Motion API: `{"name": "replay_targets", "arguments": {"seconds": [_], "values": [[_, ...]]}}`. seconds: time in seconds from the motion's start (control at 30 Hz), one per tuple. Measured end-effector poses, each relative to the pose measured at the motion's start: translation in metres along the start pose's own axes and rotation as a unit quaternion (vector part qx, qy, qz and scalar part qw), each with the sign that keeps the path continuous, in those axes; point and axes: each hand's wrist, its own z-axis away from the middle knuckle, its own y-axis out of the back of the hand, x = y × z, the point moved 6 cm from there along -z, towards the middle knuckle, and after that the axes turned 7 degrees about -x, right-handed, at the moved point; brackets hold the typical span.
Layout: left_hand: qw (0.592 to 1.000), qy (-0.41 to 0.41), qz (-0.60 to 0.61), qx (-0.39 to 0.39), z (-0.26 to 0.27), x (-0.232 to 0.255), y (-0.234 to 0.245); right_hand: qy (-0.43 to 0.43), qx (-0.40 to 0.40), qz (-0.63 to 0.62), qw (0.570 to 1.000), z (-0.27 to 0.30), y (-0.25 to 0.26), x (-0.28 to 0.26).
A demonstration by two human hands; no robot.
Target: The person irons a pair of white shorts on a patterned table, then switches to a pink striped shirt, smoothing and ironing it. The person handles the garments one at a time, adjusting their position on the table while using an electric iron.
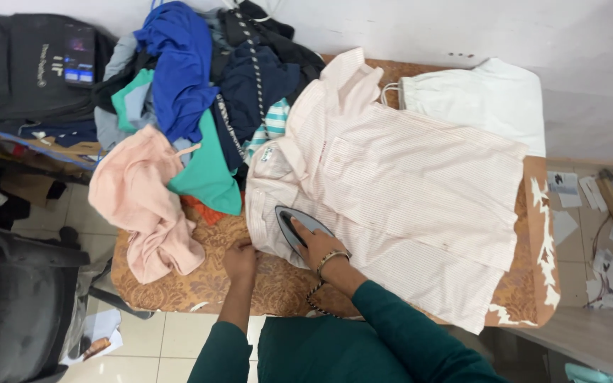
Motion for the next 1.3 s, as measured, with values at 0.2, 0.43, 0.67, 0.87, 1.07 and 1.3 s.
{"name": "replay_targets", "arguments": {"seconds": [0.2, 0.43, 0.67, 0.87, 1.07, 1.3], "values": [[0.747, -0.518, -0.407, 0.094, 0.076, 0.132, -0.046, -0.006, 0.032, -0.039, 0.999, 0.010, -0.008, 0.027], [0.530, -0.595, -0.596, -0.096, 0.005, 0.176, -0.128, 0.028, 0.084, -0.090, 0.992, 0.011, -0.008, 0.036], [0.668, -0.382, -0.612, -0.184, -0.097, 0.190, -0.137, 0.048, 0.165, -0.218, 0.961, 0.011, -0.008, 0.042], [0.770, -0.318, -0.515, -0.201, -0.123, 0.229, -0.130, 0.067, 0.232, -0.239, 0.941, -0.008, 0.006, 0.022], [0.771, -0.344, -0.517, -0.141, -0.121, 0.232, -0.128, -0.007, 0.184, -0.301, 0.936, -0.047, 0.020, -0.003], [0.779, -0.363, -0.500, -0.107, -0.118, 0.236, -0.122, -0.103, 0.217, -0.420, 0.875, -0.036, 0.014, 0.024]]}}
